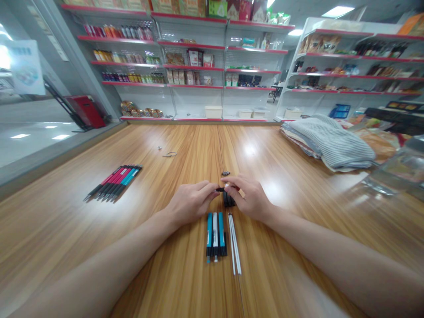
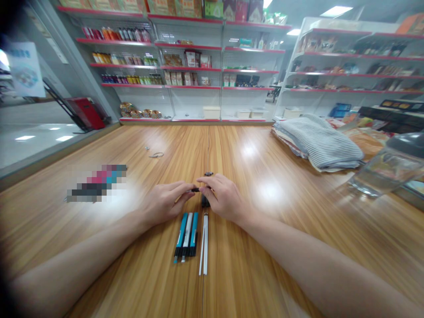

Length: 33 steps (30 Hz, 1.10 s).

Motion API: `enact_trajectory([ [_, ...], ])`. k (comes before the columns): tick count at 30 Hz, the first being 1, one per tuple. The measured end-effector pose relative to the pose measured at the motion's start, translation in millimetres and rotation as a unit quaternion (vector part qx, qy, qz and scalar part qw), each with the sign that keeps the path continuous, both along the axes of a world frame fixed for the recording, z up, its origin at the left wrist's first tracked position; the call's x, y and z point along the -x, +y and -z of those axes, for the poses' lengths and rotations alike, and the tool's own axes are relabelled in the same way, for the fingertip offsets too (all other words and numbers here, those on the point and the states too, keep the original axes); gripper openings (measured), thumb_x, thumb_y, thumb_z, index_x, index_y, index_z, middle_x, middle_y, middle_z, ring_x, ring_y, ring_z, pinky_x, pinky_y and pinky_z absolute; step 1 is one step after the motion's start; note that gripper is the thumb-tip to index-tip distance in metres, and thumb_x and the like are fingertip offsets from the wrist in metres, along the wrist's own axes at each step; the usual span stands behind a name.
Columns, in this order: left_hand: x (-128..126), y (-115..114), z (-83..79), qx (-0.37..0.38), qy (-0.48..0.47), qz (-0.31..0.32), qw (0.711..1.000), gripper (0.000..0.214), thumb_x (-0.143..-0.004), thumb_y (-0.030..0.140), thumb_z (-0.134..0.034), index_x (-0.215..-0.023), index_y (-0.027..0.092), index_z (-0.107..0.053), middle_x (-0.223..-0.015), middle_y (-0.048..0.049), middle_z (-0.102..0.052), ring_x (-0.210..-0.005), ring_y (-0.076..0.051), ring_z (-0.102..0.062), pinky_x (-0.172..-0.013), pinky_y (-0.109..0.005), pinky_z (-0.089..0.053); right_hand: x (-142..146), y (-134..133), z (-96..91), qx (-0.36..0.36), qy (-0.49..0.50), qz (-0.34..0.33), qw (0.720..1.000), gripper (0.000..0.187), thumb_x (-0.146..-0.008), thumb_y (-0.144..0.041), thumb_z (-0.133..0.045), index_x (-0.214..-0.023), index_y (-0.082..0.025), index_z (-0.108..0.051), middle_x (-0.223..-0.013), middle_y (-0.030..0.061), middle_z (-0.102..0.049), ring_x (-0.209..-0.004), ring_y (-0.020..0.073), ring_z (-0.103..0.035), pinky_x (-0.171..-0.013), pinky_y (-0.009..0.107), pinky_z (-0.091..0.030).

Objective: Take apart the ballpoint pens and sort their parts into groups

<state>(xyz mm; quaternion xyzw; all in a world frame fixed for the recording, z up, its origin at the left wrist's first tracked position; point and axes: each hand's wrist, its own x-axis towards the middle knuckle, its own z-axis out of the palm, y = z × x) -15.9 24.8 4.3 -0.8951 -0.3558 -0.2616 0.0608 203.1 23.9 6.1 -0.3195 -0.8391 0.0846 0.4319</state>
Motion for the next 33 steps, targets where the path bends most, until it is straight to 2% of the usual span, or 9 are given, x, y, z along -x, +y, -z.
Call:
enact_trajectory([
  [4,-0.9,-1.2,-1.4,0.000,-0.022,-0.004,1.000,0.022,-0.095,0.027,-0.040,-0.102,0.017,-0.059,-0.085,-0.0045,-0.062,-0.075,-0.013,-0.060,-0.065,-0.023,-0.046,0.3,-1.1,-1.4,-0.013,-0.004,-0.010,1.000,0.026,-0.091,-0.019,-0.052,-0.115,-0.019,-0.059,-0.102,0.0090,-0.063,-0.096,0.0216,-0.058,-0.086,0.039,-0.049],
  [9,-1.5,-2.5,-3.8,0.000,-0.020,-0.010,1.000,0.022,-0.095,0.026,-0.040,-0.104,0.018,-0.059,-0.086,-0.0042,-0.061,-0.076,-0.013,-0.059,-0.064,-0.023,-0.044,-0.5,-0.6,-1.8,-0.016,-0.005,-0.014,1.000,0.027,-0.090,-0.017,-0.051,-0.115,-0.020,-0.061,-0.099,0.0092,-0.061,-0.095,0.0215,-0.057,-0.084,0.038,-0.050],
  [13,-1.7,-1.7,-3.4,-0.024,-0.020,-0.026,0.999,0.023,-0.094,0.034,-0.043,-0.092,0.019,-0.060,-0.080,-0.0023,-0.059,-0.069,-0.011,-0.056,-0.058,-0.022,-0.040,-0.3,-0.6,-1.7,-0.017,0.000,-0.022,1.000,0.026,-0.089,-0.017,-0.051,-0.113,-0.020,-0.062,-0.098,0.0089,-0.060,-0.094,0.0210,-0.057,-0.085,0.039,-0.050],
  [17,-1.5,-1.0,-3.0,-0.019,-0.018,-0.030,0.999,0.025,-0.095,0.032,-0.041,-0.083,0.017,-0.058,-0.079,-0.0030,-0.058,-0.069,-0.011,-0.055,-0.059,-0.022,-0.040,-0.4,-1.4,-3.0,-0.014,0.002,-0.011,1.000,0.024,-0.089,-0.017,-0.051,-0.110,-0.020,-0.063,-0.096,0.0087,-0.059,-0.093,0.0210,-0.057,-0.085,0.038,-0.050],
  [24,-0.8,-0.9,-4.0,-0.011,0.002,-0.021,1.000,0.022,-0.095,0.034,-0.044,-0.105,0.022,-0.060,-0.080,-0.0014,-0.061,-0.069,-0.012,-0.057,-0.057,-0.022,-0.039,-1.2,-1.6,-2.6,-0.006,-0.009,-0.011,1.000,0.023,-0.090,-0.016,-0.049,-0.108,-0.018,-0.062,-0.095,0.0091,-0.059,-0.093,0.0214,-0.056,-0.084,0.038,-0.049],
  [30,-0.7,-1.1,-3.5,-0.003,0.018,-0.029,0.999,0.023,-0.096,0.028,-0.039,-0.091,0.019,-0.060,-0.079,-0.0026,-0.061,-0.068,-0.012,-0.056,-0.058,-0.023,-0.039,-1.5,-1.1,-3.8,-0.012,-0.002,0.008,1.000,0.020,-0.090,-0.016,-0.047,-0.103,-0.018,-0.062,-0.093,0.0091,-0.060,-0.091,0.0215,-0.056,-0.081,0.038,-0.048],
  [33,-1.2,-0.8,-2.6,0.002,0.004,-0.023,1.000,0.023,-0.095,0.034,-0.042,-0.101,0.020,-0.059,-0.082,-0.0023,-0.063,-0.070,-0.012,-0.058,-0.060,-0.023,-0.040,-1.7,-1.1,-3.5,-0.013,-0.006,0.006,1.000,0.019,-0.090,-0.016,-0.048,-0.102,-0.018,-0.062,-0.093,0.0090,-0.060,-0.091,0.0215,-0.056,-0.081,0.038,-0.048],
])
